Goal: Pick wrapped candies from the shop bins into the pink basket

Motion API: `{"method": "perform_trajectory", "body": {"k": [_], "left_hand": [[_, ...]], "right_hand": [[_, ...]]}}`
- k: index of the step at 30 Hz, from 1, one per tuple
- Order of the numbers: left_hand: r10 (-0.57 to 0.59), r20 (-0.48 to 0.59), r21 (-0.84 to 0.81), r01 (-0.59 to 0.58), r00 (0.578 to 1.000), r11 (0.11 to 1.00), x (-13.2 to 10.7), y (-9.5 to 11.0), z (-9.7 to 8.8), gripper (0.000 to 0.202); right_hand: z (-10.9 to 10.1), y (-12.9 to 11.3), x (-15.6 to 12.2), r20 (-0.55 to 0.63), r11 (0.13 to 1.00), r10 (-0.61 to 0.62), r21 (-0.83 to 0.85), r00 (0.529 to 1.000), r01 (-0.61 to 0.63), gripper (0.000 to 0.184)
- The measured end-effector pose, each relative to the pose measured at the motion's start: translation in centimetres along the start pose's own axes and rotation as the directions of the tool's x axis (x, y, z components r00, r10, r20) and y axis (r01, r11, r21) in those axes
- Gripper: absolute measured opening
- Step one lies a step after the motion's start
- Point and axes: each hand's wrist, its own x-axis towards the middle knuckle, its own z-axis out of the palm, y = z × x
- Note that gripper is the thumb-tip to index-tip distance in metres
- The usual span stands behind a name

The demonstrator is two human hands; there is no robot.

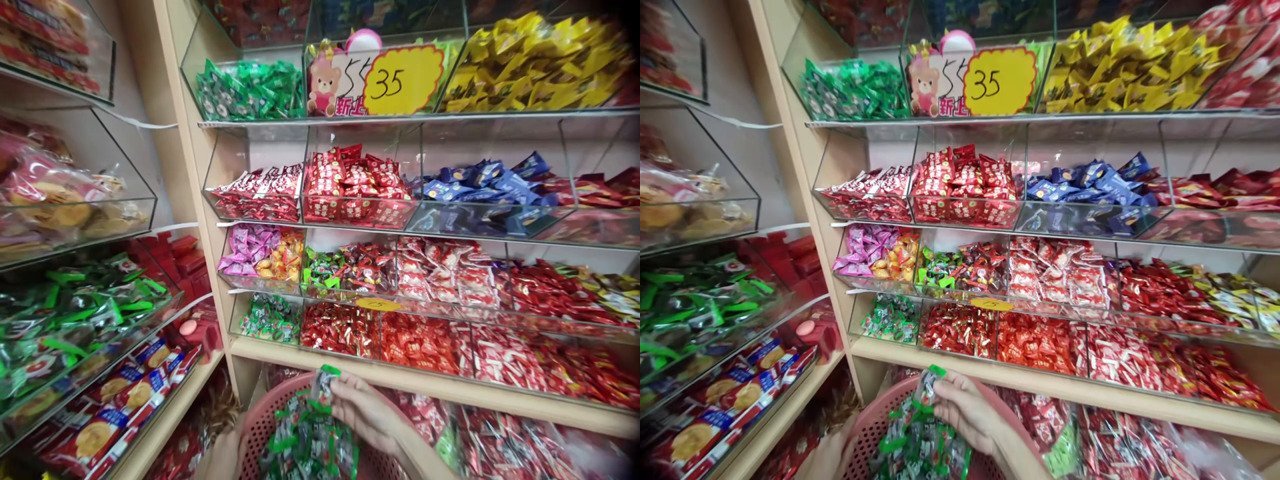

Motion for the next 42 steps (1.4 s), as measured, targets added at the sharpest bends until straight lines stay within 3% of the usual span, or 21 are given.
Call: {"method": "perform_trajectory", "body": {"k": [6, 9, 11, 13, 15, 18, 20, 23, 28, 33, 37, 42], "left_hand": [[0.034, 0.021, 0.055, -0.035, 0.999, 0.998, -0.6, 0.6, -0.4, 0.047], [0.037, -0.002, 0.042, -0.036, 0.999, 0.998, -0.7, 0.7, -0.4, 0.046], [0.043, -0.017, 0.034, -0.043, 0.999, 0.999, -0.8, 0.5, -0.2, 0.046], [0.042, -0.03, 0.037, -0.041, 0.999, 0.998, -0.7, 0.3, 0.0, 0.046], [0.036, -0.035, 0.041, -0.034, 0.999, 0.999, -0.7, 0.2, 0.2, 0.046], [0.042, -0.025, 0.034, -0.041, 0.999, 0.999, -0.6, 0.2, 0.2, 0.045], [0.038, -0.013, 0.031, -0.038, 0.999, 0.999, -0.5, 0.2, 0.2, 0.046], [0.033, -0.018, 0.038, -0.032, 0.999, 0.999, -0.3, 0.1, 0.3, 0.046], [0.037, -0.013, 0.032, -0.036, 0.999, 0.999, 0.0, -0.2, 0.7, 0.047], [0.036, -0.013, 0.03, -0.035, 0.999, 0.999, 0.1, -0.1, 0.7, 0.048], [0.006, 0.005, 0.047, -0.006, 1.0, 0.999, 0.0, -0.1, 0.8, 0.048], [0.021, 0.0, 0.037, -0.021, 1.0, 0.999, -0.1, -0.2, 0.6, 0.05]], "right_hand": [[-1.5, 0.1, -0.2, -0.029, 0.997, -0.018, 0.08, 0.999, 0.021, 0.019], [-2.1, 0.7, 0.0, -0.068, 0.997, -0.029, -0.073, 0.997, 0.024, 0.024], [-3.1, 1.3, 0.5, -0.138, 0.957, -0.094, -0.287, 0.986, 0.051, 0.032], [-4.5, 2.1, 1.0, -0.175, 0.827, -0.24, -0.552, 0.955, 0.107, 0.04], [-5.9, 2.6, 1.2, -0.153, 0.631, -0.365, -0.766, 0.918, 0.123, 0.044], [-7.2, 3.0, 0.9, -0.148, 0.385, -0.372, -0.923, 0.916, 0.007, 0.038], [-7.3, 2.9, 0.5, -0.19, 0.3, -0.334, -0.95, 0.923, -0.087, 0.032], [-6.8, 2.7, 0.2, -0.263, 0.26, -0.276, -0.946, 0.924, -0.192, 0.025], [-6.1, 3.0, 0.2, -0.326, 0.106, -0.236, -0.945, 0.916, -0.309, 0.028], [-6.3, 4.2, 0.3, -0.364, 0.009, -0.195, -0.929, 0.911, -0.369, 0.04], [-6.3, 5.4, 0.2, -0.39, -0.067, -0.209, -0.909, 0.897, -0.411, 0.064], [-6.7, 7.0, 0.1, -0.312, -0.045, -0.176, -0.945, 0.934, -0.324, 0.071]]}}
